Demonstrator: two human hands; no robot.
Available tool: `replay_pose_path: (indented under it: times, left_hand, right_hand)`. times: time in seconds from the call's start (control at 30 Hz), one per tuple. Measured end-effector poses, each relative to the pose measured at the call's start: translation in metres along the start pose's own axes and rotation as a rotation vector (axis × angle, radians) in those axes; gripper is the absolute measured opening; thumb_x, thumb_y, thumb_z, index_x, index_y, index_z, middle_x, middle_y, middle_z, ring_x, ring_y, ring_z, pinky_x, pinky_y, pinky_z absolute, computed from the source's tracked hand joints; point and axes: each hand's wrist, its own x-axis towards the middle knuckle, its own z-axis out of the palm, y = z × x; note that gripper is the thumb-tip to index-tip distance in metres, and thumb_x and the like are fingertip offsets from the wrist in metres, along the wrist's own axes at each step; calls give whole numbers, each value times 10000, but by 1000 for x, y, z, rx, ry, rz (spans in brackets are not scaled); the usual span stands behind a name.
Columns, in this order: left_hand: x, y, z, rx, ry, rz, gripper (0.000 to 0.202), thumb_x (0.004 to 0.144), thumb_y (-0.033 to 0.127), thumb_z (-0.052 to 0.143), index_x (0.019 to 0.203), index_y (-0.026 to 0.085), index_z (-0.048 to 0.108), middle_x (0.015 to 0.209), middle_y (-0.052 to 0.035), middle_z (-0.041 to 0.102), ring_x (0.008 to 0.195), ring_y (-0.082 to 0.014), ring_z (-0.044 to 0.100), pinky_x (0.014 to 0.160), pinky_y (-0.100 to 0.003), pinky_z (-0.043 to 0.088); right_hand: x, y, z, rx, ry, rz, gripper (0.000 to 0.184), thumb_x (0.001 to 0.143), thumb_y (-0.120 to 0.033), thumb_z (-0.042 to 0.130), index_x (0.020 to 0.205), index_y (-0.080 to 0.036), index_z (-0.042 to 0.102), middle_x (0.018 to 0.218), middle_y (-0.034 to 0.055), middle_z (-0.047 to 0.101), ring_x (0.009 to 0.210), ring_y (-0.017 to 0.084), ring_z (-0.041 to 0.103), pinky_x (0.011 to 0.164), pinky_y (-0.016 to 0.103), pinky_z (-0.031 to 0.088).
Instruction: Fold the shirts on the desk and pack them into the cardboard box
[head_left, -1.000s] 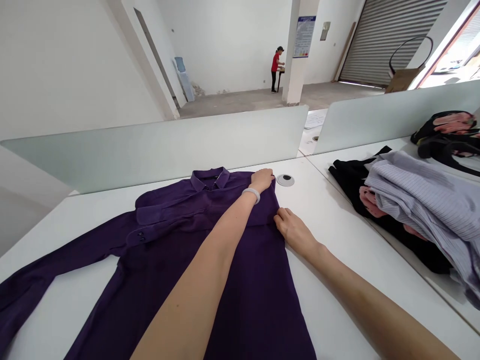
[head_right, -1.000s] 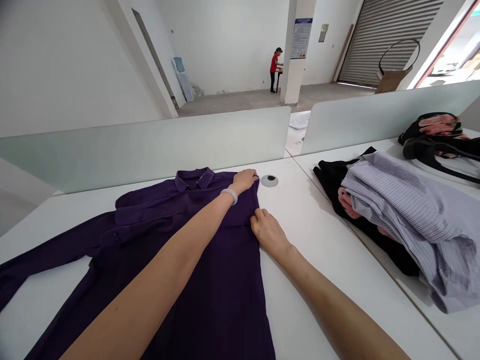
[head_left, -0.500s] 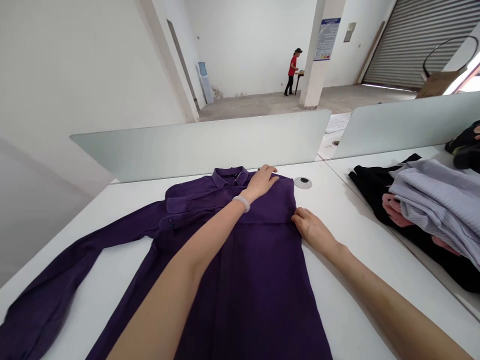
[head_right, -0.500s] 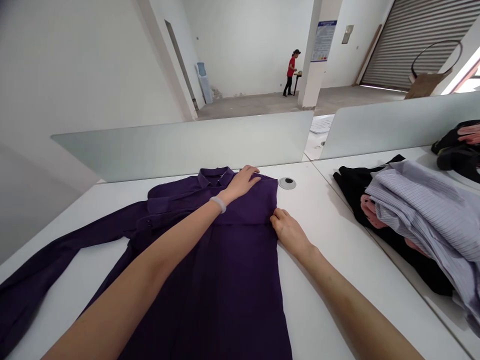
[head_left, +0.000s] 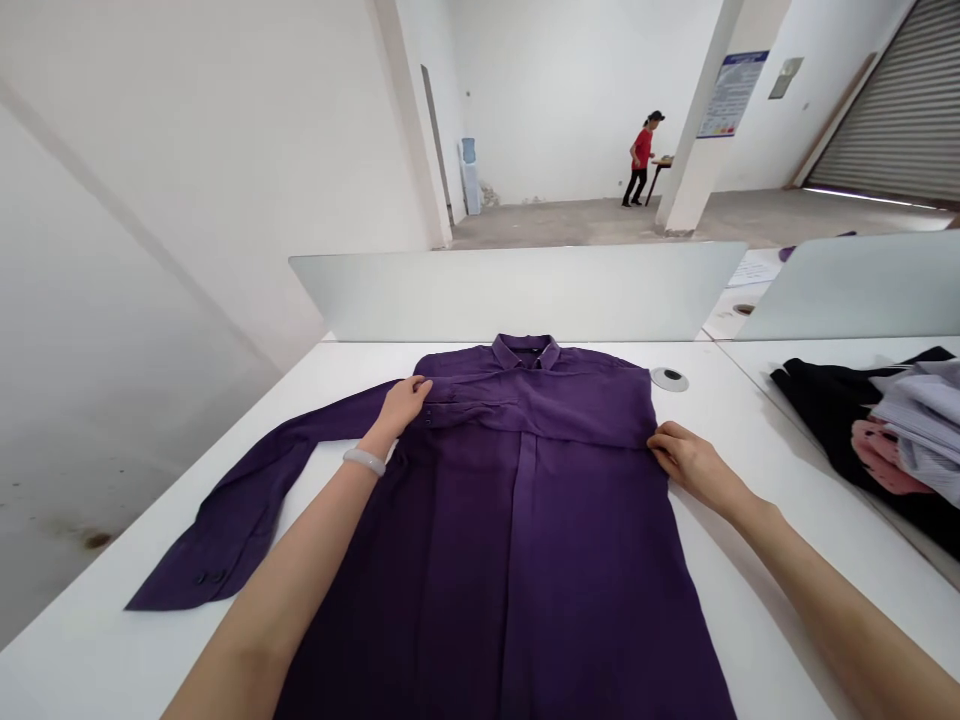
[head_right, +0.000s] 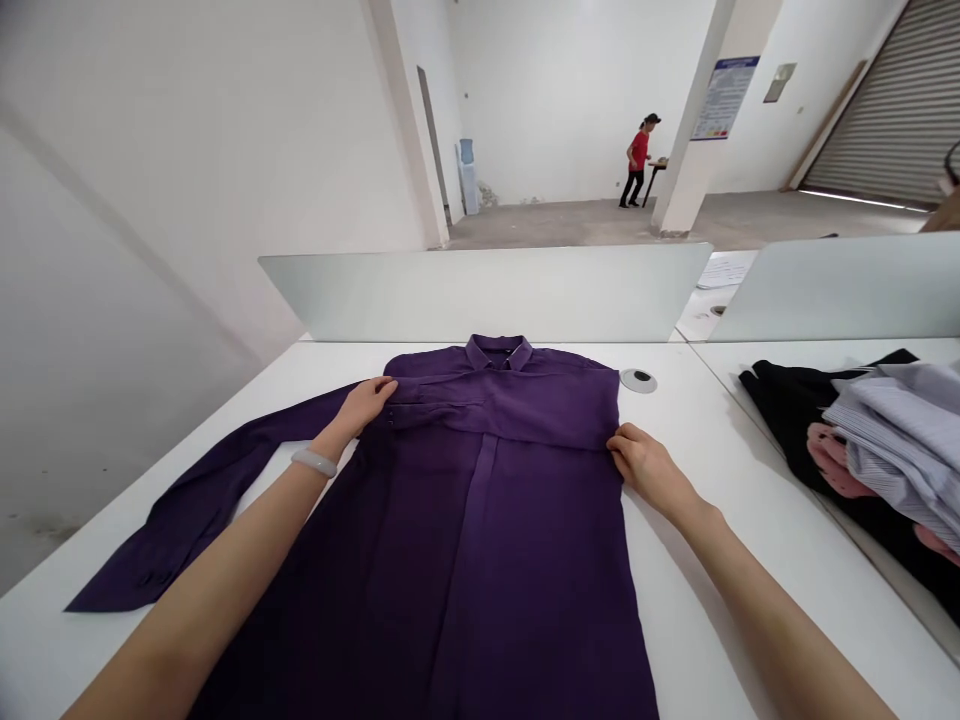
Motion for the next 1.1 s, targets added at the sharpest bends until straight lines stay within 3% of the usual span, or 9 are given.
replay_pose_path:
  times: [0.17, 0.37, 0.53, 0.63, 0.73, 0.87, 1.0, 1.1]
  left_hand:
    - [17, -11, 13, -61, 31, -42, 349, 885, 321, 504, 1155, 141, 634, 1159, -106, 681, 1076, -219, 619, 901, -282, 450]
    - [40, -21, 15, -93, 35, -67, 179, 786, 262, 627, 929, 174, 688, 946, -69, 714, 917, -223, 648, 825, -306, 467]
    - [35, -23, 1, -162, 78, -24, 305, 822, 309, 595, 1089, 169, 640, 1071, -76, 687, 967, -203, 627, 868, -290, 459]
    - [17, -28, -9, -206, 83, 3, 314, 873, 359, 518, 1085, 160, 638, 1093, -75, 685, 971, -195, 619, 871, -278, 456]
    - [-6, -37, -16, -263, 64, 21, 379, 894, 468, 460, 966, 168, 680, 1019, -59, 710, 951, -205, 614, 853, -281, 451]
    - [-30, -45, -19, -417, -131, 76, 507, 775, 630, 564, 928, 173, 722, 1024, -63, 711, 1015, -254, 595, 879, -313, 438]
    - [-36, -49, -17, -395, -217, 97, 499, 621, 534, 739, 969, 177, 734, 1291, -103, 590, 1161, -284, 541, 966, -338, 406]
    - [-35, -51, -13, -363, -216, 139, 351, 697, 471, 672, 866, 172, 744, 1286, -108, 583, 1136, -270, 558, 949, -343, 419]
  right_hand:
    - [1, -3, 1, -1, 12, 35, 251, 913, -253, 405, 808, -183, 621, 850, 74, 590, 660, 158, 589, 615, 292, 485]
    - [0, -2, 0, 41, -12, 61, 286, 927, -322, 405, 813, -198, 636, 875, 75, 609, 682, 168, 606, 633, 307, 497]
    - [5, 12, -10, 103, -35, 107, 302, 917, -401, 452, 865, -212, 682, 910, 75, 643, 633, 160, 585, 621, 316, 500]
    - [29, 20, -11, 87, 68, 142, 308, 899, -406, 475, 899, -192, 697, 902, 82, 665, 625, 167, 580, 637, 329, 500]
    - [70, 21, -2, 72, 59, 120, 273, 875, -360, 511, 928, -179, 709, 949, 80, 693, 773, 201, 635, 760, 349, 511]
    - [131, 18, 24, 52, -23, 147, 222, 839, -286, 558, 941, -184, 727, 1026, 73, 708, 897, 216, 653, 866, 354, 501]
    - [167, 21, 48, -7, 12, 220, 233, 842, -267, 555, 955, -177, 738, 1022, 88, 711, 915, 229, 651, 886, 365, 493]
    - [175, 27, 64, -15, 30, 208, 227, 834, -271, 565, 947, -178, 740, 1051, 91, 704, 975, 237, 633, 921, 372, 471]
